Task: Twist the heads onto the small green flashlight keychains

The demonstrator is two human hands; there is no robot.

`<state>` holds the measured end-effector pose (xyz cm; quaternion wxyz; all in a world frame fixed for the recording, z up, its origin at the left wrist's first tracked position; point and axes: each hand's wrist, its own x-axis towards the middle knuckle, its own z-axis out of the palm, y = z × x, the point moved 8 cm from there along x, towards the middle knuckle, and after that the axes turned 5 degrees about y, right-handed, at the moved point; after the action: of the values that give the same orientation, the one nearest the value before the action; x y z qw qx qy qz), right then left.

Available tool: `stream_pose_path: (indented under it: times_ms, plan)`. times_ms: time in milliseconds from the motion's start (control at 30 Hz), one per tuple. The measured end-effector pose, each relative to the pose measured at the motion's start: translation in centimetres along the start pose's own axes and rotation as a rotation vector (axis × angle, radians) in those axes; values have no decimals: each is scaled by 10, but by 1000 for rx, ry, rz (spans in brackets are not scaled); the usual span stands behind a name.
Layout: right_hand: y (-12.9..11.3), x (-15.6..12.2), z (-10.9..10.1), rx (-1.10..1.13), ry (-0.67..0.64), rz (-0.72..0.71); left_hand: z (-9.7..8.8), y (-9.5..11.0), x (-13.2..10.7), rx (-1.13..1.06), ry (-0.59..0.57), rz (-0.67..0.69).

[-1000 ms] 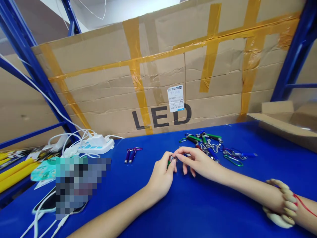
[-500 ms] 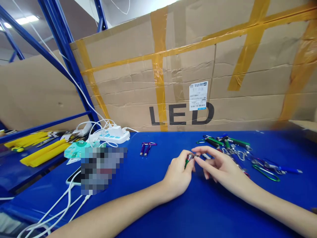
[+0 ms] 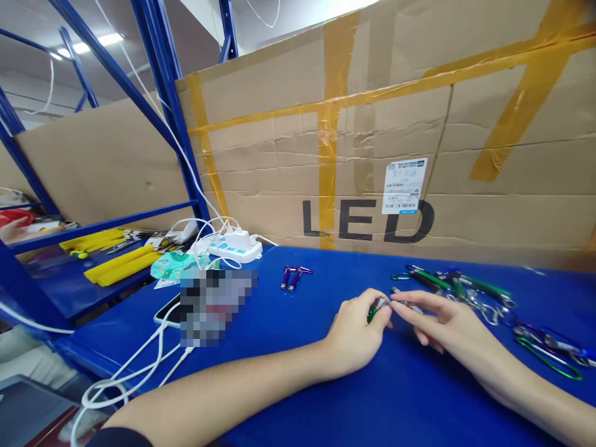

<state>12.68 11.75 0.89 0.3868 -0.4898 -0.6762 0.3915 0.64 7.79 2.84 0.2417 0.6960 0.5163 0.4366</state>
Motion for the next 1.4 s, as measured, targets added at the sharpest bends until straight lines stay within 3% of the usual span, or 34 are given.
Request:
stream_pose_path:
  times_ms: [267,667,1000,1400]
  plan:
    - [15,-1,4,47,40,38,-4,0,-2,-36,48,15]
    - [22,0,15,86,-133,57,5,-10,1,-47,-21,-49]
    - [12,6,-2,320,-110,93,7,2,3,-63,-66,-19]
    - [7,2,-5,359,-150,60,12,9,6,46,-83,27]
